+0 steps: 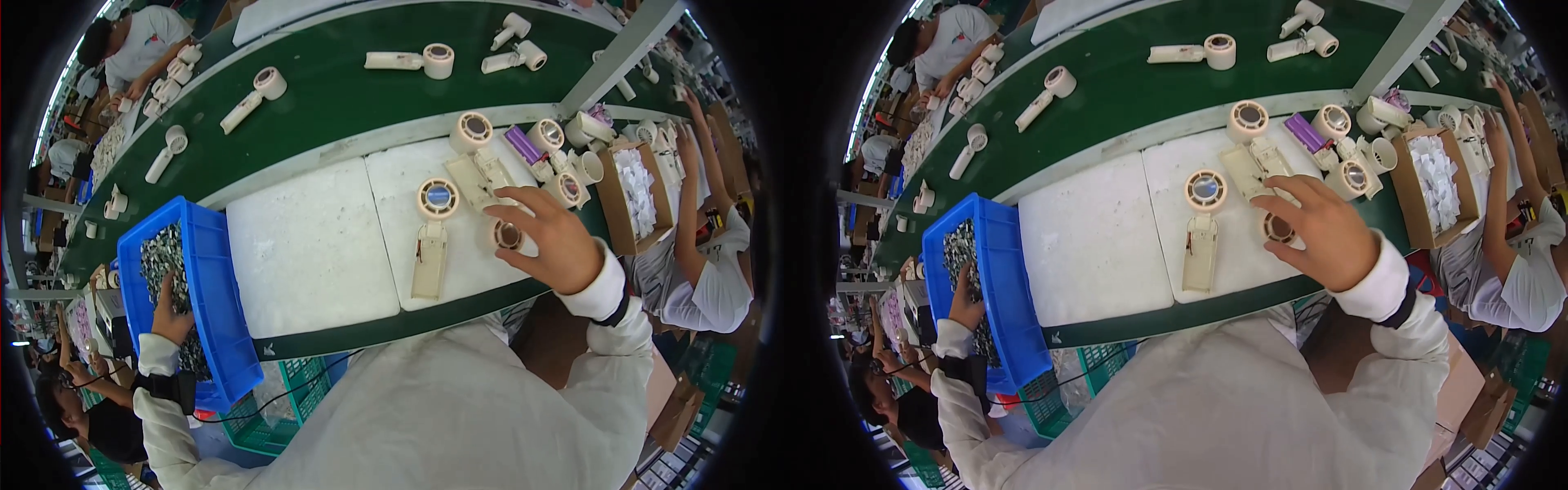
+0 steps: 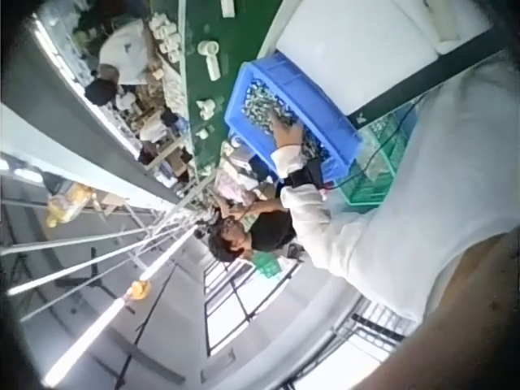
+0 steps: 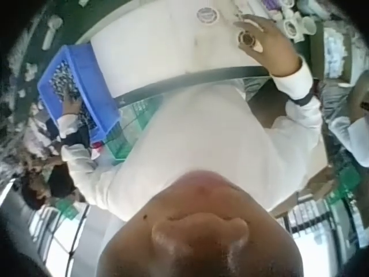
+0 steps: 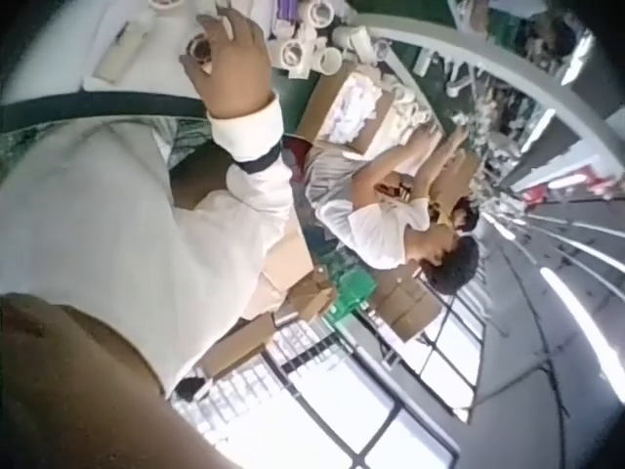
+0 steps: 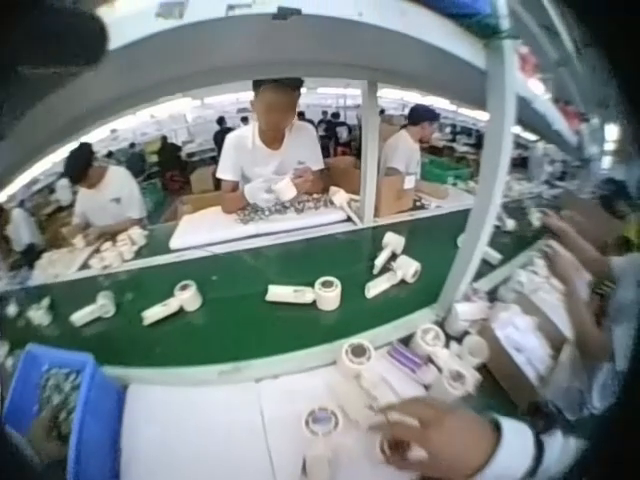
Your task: Assembling small electronic components into a circular jig on a factory production line.
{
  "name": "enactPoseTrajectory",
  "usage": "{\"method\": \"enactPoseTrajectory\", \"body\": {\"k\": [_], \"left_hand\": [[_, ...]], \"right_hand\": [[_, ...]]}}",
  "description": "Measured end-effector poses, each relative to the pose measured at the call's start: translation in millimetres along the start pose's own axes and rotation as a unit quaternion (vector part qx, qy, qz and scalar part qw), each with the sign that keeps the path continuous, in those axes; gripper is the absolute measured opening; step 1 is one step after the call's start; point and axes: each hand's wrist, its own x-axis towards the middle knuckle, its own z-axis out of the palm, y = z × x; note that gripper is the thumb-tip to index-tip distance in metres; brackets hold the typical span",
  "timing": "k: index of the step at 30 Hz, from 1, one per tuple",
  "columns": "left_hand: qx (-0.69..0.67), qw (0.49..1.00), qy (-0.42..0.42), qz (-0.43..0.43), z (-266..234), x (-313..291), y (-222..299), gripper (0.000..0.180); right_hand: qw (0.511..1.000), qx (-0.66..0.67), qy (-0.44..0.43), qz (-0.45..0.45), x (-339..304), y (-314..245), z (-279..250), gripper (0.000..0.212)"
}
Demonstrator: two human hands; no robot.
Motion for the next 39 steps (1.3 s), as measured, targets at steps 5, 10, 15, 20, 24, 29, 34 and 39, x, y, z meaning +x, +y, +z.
{"method": "enactPoseTrajectory", "body": {"k": [5,10,15,20,24,29,34,39], "left_hand": [[-0.032,0.999,-0.02,-0.014,-8.1,-7.5,-1.5,0.11],[-0.046,0.998,-0.007,-0.032,10.6,10.7,2.3,0.111],[0.084,0.993,0.078,0.019,33.2,9.3,6.4,0.113],[-0.011,0.998,0.058,-0.009,24.4,6.4,14.1,0.107],[0.037,0.996,0.056,-0.054,26.5,-3.2,25.4,0.097],[0.103,0.985,0.135,0.002,35.4,-5.5,21.3,0.091],[0.099,0.982,0.161,-0.006,33.3,0.1,21.0,0.086],[0.116,0.979,0.17,-0.009,43.9,7.2,25.1,0.079]], "right_hand": [[0.998,-0.051,0.006,-0.042,56.2,41.9,-29.5,0.046],[0.992,-0.114,0.041,0.014,183.7,137.4,-26.7,0.057],[0.968,-0.138,0.047,0.205,271.8,173.0,13.5,0.082],[0.978,-0.069,-0.007,0.195,288.8,185.0,23.3,0.078],[0.995,0.031,0.006,0.092,259.9,141.9,14.1,0.067],[0.97,0.173,0.008,-0.168,191.2,52.2,-4.3,0.055],[0.971,0.138,-0.084,-0.178,114.9,-23.6,-8.8,0.052],[0.964,0.098,-0.159,-0.19,94.3,-48.8,10.6,0.048]]}}
